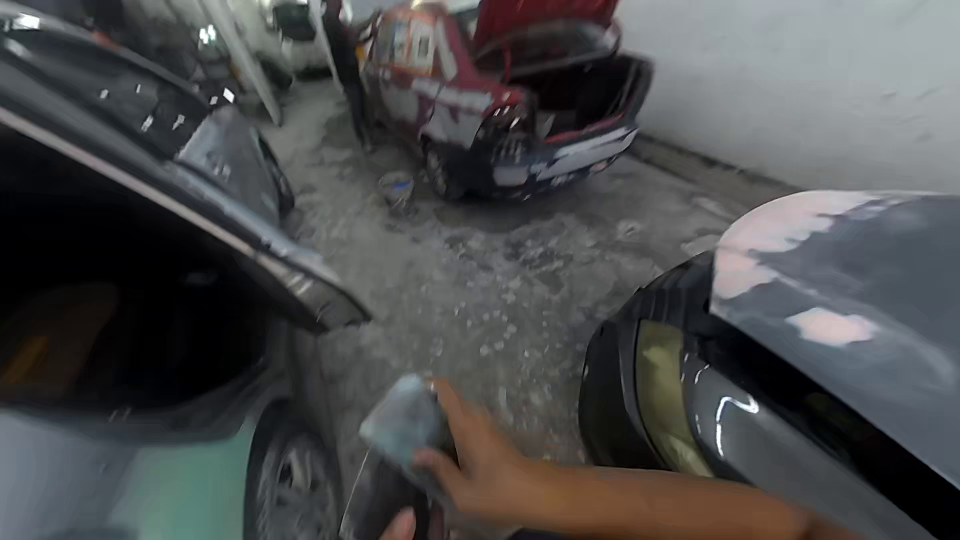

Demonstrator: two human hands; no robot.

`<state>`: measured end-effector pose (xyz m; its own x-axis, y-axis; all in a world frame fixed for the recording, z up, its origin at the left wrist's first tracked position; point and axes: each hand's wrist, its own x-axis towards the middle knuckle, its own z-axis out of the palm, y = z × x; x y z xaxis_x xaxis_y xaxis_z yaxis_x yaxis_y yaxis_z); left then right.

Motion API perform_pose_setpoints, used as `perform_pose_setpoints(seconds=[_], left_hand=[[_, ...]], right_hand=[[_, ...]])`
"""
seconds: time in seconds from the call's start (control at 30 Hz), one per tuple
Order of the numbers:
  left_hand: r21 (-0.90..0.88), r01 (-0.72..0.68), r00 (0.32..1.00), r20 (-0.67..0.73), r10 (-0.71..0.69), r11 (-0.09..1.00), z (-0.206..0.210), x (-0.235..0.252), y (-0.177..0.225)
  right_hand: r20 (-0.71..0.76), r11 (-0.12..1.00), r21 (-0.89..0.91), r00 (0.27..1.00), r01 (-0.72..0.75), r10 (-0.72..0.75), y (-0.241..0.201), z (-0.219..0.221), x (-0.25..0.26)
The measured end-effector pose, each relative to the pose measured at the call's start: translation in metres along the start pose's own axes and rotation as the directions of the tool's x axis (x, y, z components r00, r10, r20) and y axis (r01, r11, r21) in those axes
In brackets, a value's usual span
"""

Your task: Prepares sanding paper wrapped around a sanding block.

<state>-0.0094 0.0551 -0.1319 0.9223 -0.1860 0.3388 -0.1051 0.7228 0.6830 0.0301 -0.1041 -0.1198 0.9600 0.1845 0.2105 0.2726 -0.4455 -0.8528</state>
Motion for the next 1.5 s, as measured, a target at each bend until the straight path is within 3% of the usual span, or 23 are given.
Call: perform_pose_setpoints(seconds=[0.07,0.1,0.2,0.23,0.37,0.47,0.6,0.7,0.73,0.87,0.97,1.03,1.1,1.17,1.23,1.3,1.37,1.4,1.43,1.5], left_hand=[[0.004,-0.074,0.995,-0.067,0.074,0.997,-0.002,-0.004,-0.002],[-0.078,-0.077,0.993,-0.098,0.07,0.994,-0.002,-0.008,-0.004],[-0.237,-0.142,0.976,-0.194,0.096,0.961,-0.006,-0.009,-0.023],[-0.212,-0.163,0.969,-0.218,0.115,0.964,-0.005,-0.008,-0.027],[-0.072,-0.19,0.96,-0.222,0.17,0.979,0.004,0.0,-0.038],[-0.126,-0.288,0.913,-0.335,0.232,0.949,0.027,0.011,-0.063],[-0.027,-0.259,0.938,-0.247,0.245,0.965,0.049,0.027,-0.092],[-0.047,-0.324,0.879,-0.383,0.282,0.945,0.072,0.034,-0.125],[-0.032,-0.321,0.878,-0.384,0.285,0.947,0.076,0.035,-0.135],[0.161,-0.167,0.905,-0.367,0.216,0.973,0.092,0.029,-0.153],[0.254,0.004,0.865,-0.486,0.124,0.967,0.124,0.026,-0.156],[0.28,0.055,0.857,-0.506,0.099,0.958,0.128,0.028,-0.156],[0.31,0.059,0.845,-0.522,0.118,0.949,0.125,0.03,-0.149],[0.418,0.088,0.832,-0.53,0.164,0.904,0.118,0.023,-0.148],[0.588,0.204,0.768,-0.592,0.244,0.783,0.111,0.016,-0.154],[0.72,0.424,0.669,-0.658,0.345,0.55,0.1,0.016,-0.153],[0.746,0.604,0.598,-0.657,0.46,0.281,0.089,0.016,-0.143],[0.731,0.634,0.572,-0.663,0.483,0.253,0.086,0.012,-0.135],[0.71,0.622,0.536,-0.693,0.482,0.33,0.085,0.006,-0.126],[0.638,0.443,0.48,-0.762,0.434,0.63,0.088,-0.007,-0.109]], right_hand=[[0.129,0.989,0.061,0.982,0.133,-0.14,-0.021,0.002,-0.018],[0.161,0.989,0.076,0.978,0.123,-0.134,-0.021,-0.001,-0.015],[0.053,0.997,0.043,0.997,-0.062,0.059,0.016,-0.002,0.007],[0.06,0.997,0.039,0.996,-0.072,0.07,0.016,-0.001,0.004],[0.283,0.985,0.116,0.947,0.125,-0.154,0.005,-0.021,-0.009],[0.189,0.996,0.078,0.982,-0.038,0.023,0.045,-0.035,0.01],[0.336,0.984,0.154,0.932,0.089,-0.137,0.046,-0.079,-0.001],[0.287,0.986,0.132,0.956,-0.1,0.059,0.086,-0.096,0.023],[0.276,0.988,0.118,0.959,-0.099,0.063,0.09,-0.101,0.022],[0.44,0.96,0.271,0.877,0.074,-0.191,0.085,-0.132,0.01],[0.339,0.958,0.285,0.936,-0.005,-0.096,0.12,-0.126,0.036],[0.341,0.946,0.323,0.928,0.032,-0.148,0.112,-0.127,0.026],[0.396,0.874,0.483,0.875,0.059,-0.278,0.097,-0.132,0.009],[0.466,0.753,0.657,0.809,-0.045,-0.358,0.098,-0.127,0.01],[0.487,0.625,0.754,0.809,-0.2,-0.328,0.1,-0.119,0.012],[0.485,0.545,0.779,0.849,-0.31,-0.21,0.09,-0.114,0.008],[0.445,0.558,0.755,0.894,-0.344,-0.052,0.078,-0.113,0.013],[0.413,0.593,0.733,0.911,-0.332,0.0,0.075,-0.113,0.021],[0.399,0.632,0.707,0.917,-0.318,0.016,0.075,-0.113,0.032],[0.422,0.694,0.655,0.906,-0.298,-0.009,0.078,-0.115,0.054]])
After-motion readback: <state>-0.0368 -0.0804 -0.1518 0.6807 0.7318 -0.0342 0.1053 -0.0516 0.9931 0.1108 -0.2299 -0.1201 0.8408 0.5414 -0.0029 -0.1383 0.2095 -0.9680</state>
